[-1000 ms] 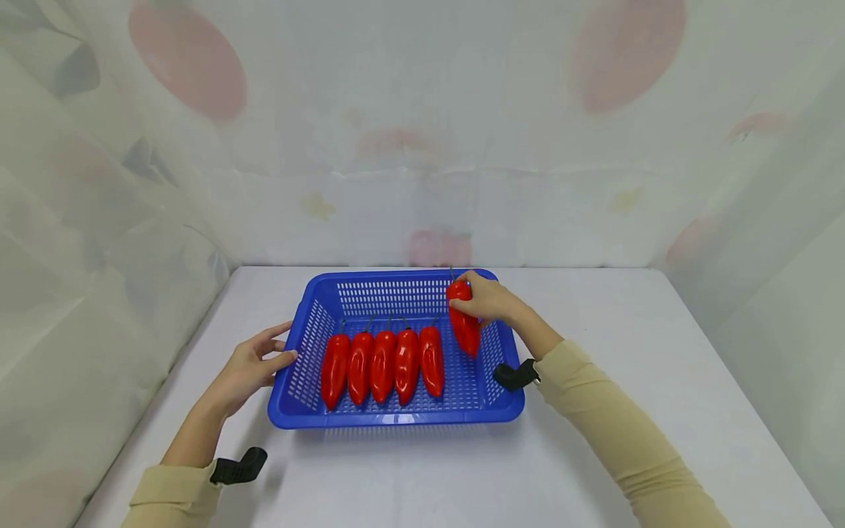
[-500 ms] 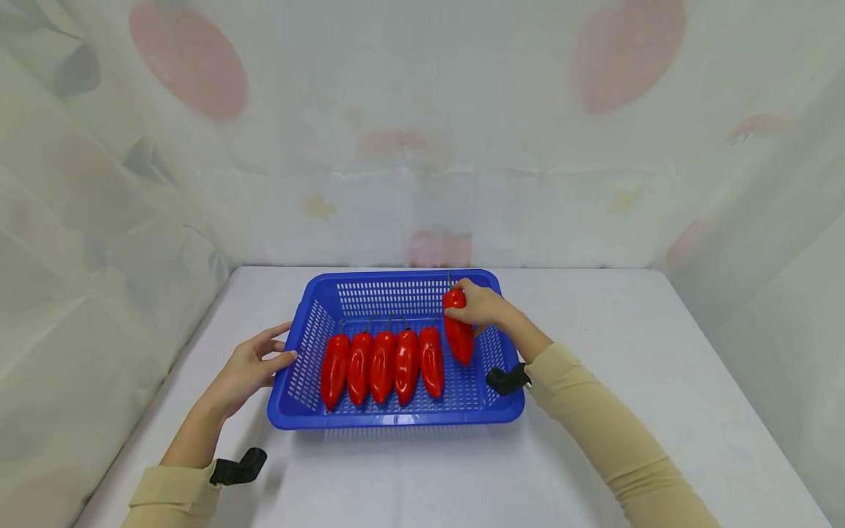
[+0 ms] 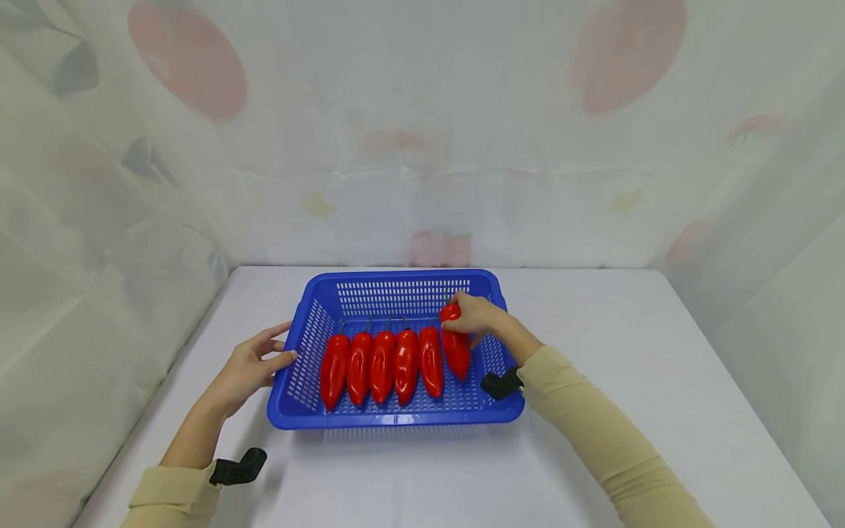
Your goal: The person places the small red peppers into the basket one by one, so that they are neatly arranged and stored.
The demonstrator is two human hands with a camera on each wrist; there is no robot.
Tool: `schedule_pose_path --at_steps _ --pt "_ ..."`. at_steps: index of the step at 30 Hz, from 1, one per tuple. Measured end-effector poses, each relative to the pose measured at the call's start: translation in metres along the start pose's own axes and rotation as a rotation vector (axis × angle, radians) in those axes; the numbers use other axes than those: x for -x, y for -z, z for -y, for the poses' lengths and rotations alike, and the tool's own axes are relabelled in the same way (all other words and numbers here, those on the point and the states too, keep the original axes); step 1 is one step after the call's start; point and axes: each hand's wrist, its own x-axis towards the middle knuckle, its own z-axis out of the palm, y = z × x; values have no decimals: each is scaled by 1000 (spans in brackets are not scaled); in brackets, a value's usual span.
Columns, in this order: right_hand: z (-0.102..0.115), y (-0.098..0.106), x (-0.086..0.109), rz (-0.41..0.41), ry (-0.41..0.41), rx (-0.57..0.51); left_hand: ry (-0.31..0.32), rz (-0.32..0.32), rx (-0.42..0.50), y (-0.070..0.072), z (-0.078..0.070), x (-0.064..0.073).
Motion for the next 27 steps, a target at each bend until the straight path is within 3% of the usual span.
schedule_pose_path --at_steps 27 --pt "3 -10 -9 78 -104 70 -4 4 7 0 -1 0"
